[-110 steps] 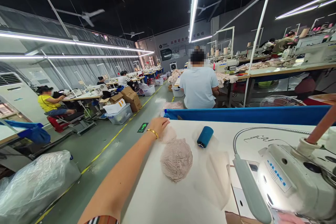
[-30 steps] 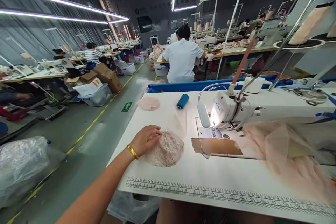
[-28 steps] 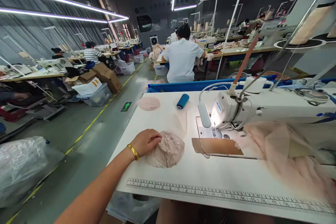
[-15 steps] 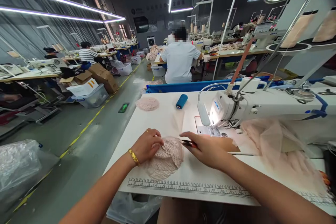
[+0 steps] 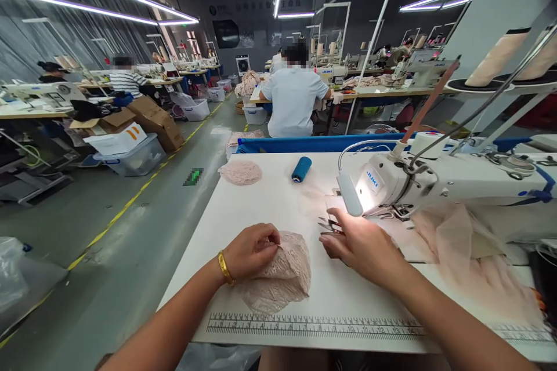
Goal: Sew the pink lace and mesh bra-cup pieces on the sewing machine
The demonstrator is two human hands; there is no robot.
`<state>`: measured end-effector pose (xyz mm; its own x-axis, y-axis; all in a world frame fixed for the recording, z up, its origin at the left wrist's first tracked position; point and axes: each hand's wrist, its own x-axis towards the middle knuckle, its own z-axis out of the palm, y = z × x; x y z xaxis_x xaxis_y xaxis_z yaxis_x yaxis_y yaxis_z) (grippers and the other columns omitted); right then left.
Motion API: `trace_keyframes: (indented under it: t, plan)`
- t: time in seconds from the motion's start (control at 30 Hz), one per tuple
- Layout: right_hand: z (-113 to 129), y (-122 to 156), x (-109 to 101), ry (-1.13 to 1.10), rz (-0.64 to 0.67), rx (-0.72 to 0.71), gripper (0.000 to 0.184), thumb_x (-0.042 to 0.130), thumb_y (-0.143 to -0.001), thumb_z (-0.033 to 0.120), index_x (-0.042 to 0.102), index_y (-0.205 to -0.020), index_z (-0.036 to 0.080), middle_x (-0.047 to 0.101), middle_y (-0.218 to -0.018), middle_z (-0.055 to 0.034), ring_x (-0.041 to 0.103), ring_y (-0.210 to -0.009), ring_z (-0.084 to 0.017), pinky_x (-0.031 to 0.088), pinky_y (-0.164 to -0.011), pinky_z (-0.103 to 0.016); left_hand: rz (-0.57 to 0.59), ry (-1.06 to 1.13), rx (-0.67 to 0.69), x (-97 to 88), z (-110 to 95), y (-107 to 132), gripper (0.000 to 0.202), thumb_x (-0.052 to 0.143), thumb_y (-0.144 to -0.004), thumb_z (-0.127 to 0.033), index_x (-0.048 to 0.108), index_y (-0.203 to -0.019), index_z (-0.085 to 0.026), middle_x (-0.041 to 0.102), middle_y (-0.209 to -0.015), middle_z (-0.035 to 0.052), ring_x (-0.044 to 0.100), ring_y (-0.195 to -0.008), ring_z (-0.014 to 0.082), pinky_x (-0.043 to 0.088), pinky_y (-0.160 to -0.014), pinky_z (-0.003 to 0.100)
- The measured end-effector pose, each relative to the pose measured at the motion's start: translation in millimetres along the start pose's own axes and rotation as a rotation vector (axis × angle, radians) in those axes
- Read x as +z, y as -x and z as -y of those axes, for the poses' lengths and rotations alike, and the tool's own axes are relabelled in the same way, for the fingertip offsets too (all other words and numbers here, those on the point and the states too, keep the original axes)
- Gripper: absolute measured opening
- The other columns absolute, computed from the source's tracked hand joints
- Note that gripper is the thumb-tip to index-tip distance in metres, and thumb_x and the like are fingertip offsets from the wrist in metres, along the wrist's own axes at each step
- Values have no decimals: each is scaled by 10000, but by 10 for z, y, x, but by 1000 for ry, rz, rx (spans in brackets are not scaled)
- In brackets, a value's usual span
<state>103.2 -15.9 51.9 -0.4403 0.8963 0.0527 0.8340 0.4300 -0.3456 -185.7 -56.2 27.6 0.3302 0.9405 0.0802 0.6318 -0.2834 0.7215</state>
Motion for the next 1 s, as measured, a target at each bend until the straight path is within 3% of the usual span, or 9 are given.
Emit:
trace_keyframes:
  t: [0.1, 0.17, 0.23, 0.37, 0.67, 1.0]
  plan:
    - [223, 108, 100, -297, -19, -219, 224, 462, -1055, 404, 566, -1167, 241, 683, -844, -19, 630, -741, -196, 416, -643, -276, -4, 112, -30, 6, -19, 3, 151, 615, -851, -293, 694, -950, -211, 737, -971, 29, 672, -924, 205, 529, -856, 316]
    - [321, 110, 273, -341, -42, -331, 167, 500, -1036, 364, 587, -1039, 222, 659, -817, -25, 595, -726, -193, 399, -647, -283, -11, 172, -57, 10, -18, 21, 180, 637, -860, -328, 701, -971, -201, 739, -976, 34, 676, -929, 207, 531, -863, 317]
    - [354, 91, 468, -343, -85, -363, 118, 536, -1010, 311, 590, -977, 211, 640, -789, -24, 571, -713, -192, 371, -638, -283, -27, 204, -70, 19, -12, 44, 177, 645, -865, -330, 701, -967, -197, 738, -961, 31, 674, -915, 201, 529, -859, 314]
    - [312, 81, 714, -383, -130, -369, 119, 551, -1006, 303, 616, -1031, 207, 628, -796, -21, 552, -699, -180, 351, -634, -275, -67, 246, -63, 41, -12, 76, 140, 647, -847, -274, 690, -951, -192, 733, -944, 26, 670, -908, 191, 530, -863, 307]
    - [307, 113, 742, -330, -204, -423, 131, 536, -1017, 293, 632, -989, 208, 602, -764, -13, 511, -674, -168, 308, -628, -270, -73, 263, -48, 44, -55, 56, 110, 641, -833, -230, 687, -925, -189, 731, -914, 20, 669, -879, 179, 537, -846, 299]
    - [387, 96, 723, -243, -361, -487, 179, 512, -1029, 248, 627, -902, 197, 579, -730, -5, 455, -646, -163, 271, -608, -290, -6, 294, -64, 58, -63, 58, 158, 698, -854, -300, 740, -961, -191, 731, -923, 31, 664, -886, 188, 517, -847, 308]
